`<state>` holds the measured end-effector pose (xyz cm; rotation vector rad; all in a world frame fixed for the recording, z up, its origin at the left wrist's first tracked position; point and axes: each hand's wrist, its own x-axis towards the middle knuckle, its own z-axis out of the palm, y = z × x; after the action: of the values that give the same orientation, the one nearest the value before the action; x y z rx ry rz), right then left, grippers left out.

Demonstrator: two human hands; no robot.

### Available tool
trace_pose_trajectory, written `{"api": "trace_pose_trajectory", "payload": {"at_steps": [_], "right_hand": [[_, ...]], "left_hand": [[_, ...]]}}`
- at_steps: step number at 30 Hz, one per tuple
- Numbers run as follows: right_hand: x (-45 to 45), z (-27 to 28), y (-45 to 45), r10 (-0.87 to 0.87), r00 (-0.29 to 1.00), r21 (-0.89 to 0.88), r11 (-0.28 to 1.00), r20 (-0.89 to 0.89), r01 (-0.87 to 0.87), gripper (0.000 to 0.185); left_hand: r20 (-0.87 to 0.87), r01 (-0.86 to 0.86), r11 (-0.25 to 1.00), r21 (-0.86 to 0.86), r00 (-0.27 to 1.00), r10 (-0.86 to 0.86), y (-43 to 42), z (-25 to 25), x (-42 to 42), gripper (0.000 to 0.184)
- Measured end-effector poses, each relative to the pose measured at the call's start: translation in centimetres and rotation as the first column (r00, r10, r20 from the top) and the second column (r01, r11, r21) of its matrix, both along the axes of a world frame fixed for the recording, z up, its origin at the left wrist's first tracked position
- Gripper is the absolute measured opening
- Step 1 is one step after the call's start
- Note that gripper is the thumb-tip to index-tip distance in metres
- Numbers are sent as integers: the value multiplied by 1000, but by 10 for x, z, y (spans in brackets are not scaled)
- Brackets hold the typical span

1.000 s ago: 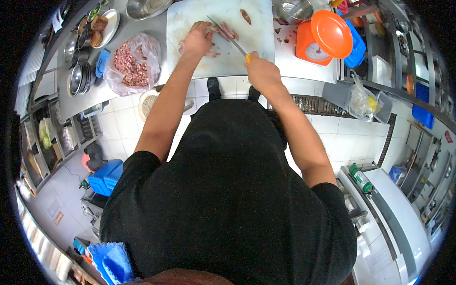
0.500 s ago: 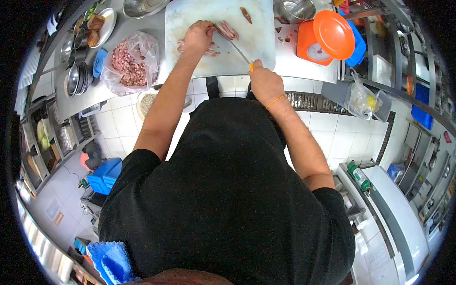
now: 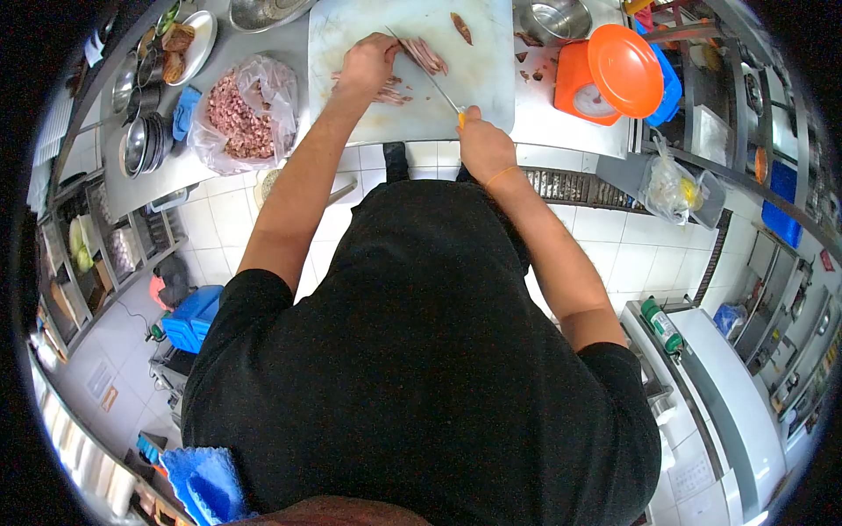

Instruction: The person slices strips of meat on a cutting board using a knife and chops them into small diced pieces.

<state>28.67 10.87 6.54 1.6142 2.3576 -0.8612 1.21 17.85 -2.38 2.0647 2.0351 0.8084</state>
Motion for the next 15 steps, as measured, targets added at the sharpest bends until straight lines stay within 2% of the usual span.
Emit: {"api": "trace_pose_trajectory", "payload": {"at_steps": [6, 9, 12, 15], "right_hand": [[-7, 4, 2, 4, 999, 9, 1000, -43, -4, 28], [-2, 22, -5, 18, 999, -11, 1000, -38, -18, 26], [4, 52, -15, -6, 1000, -58, 998, 29, 7, 25], [13, 17, -20, 34, 999, 16, 999, 28, -34, 34]], "left_hand": [[-84, 17, 998, -65, 996, -22, 10, 4, -10, 12], [-62, 23, 997, -76, 998, -28, 2, 13, -3, 12], [-62, 63, 998, -26, 996, -64, 3, 0, -5, 13], [-60, 55, 997, -57, 996, -59, 0, 7, -3, 14]]}}
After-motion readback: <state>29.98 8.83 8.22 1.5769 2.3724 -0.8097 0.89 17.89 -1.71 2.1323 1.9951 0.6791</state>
